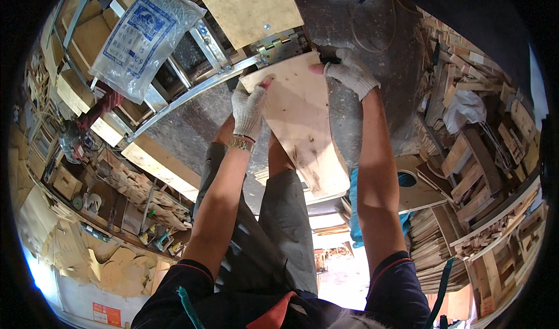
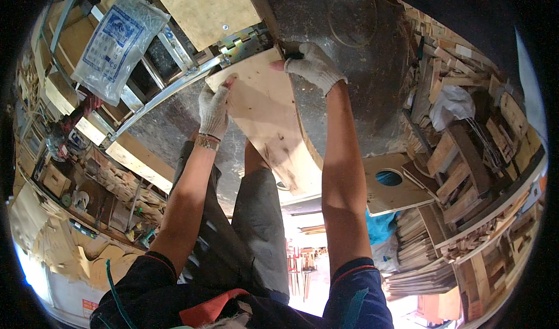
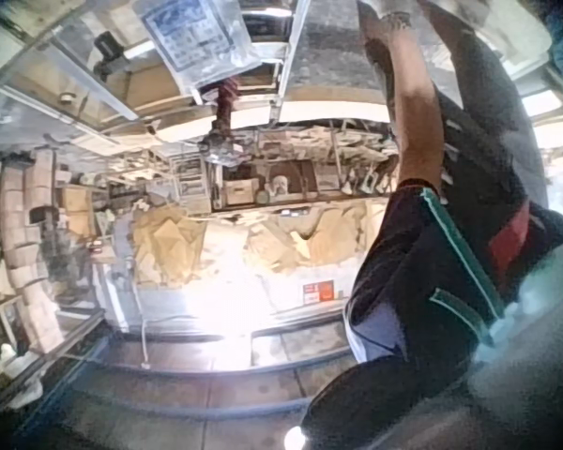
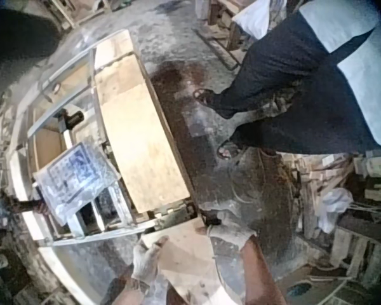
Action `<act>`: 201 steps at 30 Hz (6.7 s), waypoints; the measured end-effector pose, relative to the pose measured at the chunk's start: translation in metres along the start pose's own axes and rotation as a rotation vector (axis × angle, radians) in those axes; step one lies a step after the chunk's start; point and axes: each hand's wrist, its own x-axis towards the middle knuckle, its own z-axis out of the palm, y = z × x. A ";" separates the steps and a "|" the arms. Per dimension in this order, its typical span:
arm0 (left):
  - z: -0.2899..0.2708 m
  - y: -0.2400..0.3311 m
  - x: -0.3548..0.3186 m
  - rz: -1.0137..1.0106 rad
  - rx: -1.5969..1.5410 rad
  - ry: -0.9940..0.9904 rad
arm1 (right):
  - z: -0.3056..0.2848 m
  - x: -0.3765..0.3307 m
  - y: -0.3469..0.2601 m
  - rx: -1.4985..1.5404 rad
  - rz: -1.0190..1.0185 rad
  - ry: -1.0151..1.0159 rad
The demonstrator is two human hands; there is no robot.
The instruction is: The person measures a curved wooden panel with a tape measure, then uses a cordless drill to drive screws into the panel to attach it to a metal frame. The person repeats the measuring and drilling steps on the same panel.
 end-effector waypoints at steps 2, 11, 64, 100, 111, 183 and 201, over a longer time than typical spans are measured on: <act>0.000 0.000 0.000 -0.004 -0.011 -0.002 | -0.001 0.000 -0.002 -0.044 0.007 0.034; 0.000 0.000 0.000 -0.009 0.039 0.003 | -0.002 -0.001 -0.004 -0.007 0.017 0.002; -0.146 0.068 -0.155 0.140 0.879 -0.218 | 0.254 -0.416 0.082 -0.101 0.517 0.257; -0.311 0.042 -0.706 0.788 0.695 -0.169 | 0.165 -0.323 -0.012 -0.409 0.436 -0.011; -0.343 -0.041 -0.769 0.416 0.402 0.360 | 0.334 -0.256 -0.091 -0.816 0.126 -0.400; -1.288 -0.111 -0.790 0.642 -0.230 0.760 | 1.361 -0.415 -0.258 -1.213 -1.016 -0.554; -1.137 0.060 -0.723 0.871 -0.849 0.005 | 1.127 -0.623 -0.090 -0.581 -0.669 0.003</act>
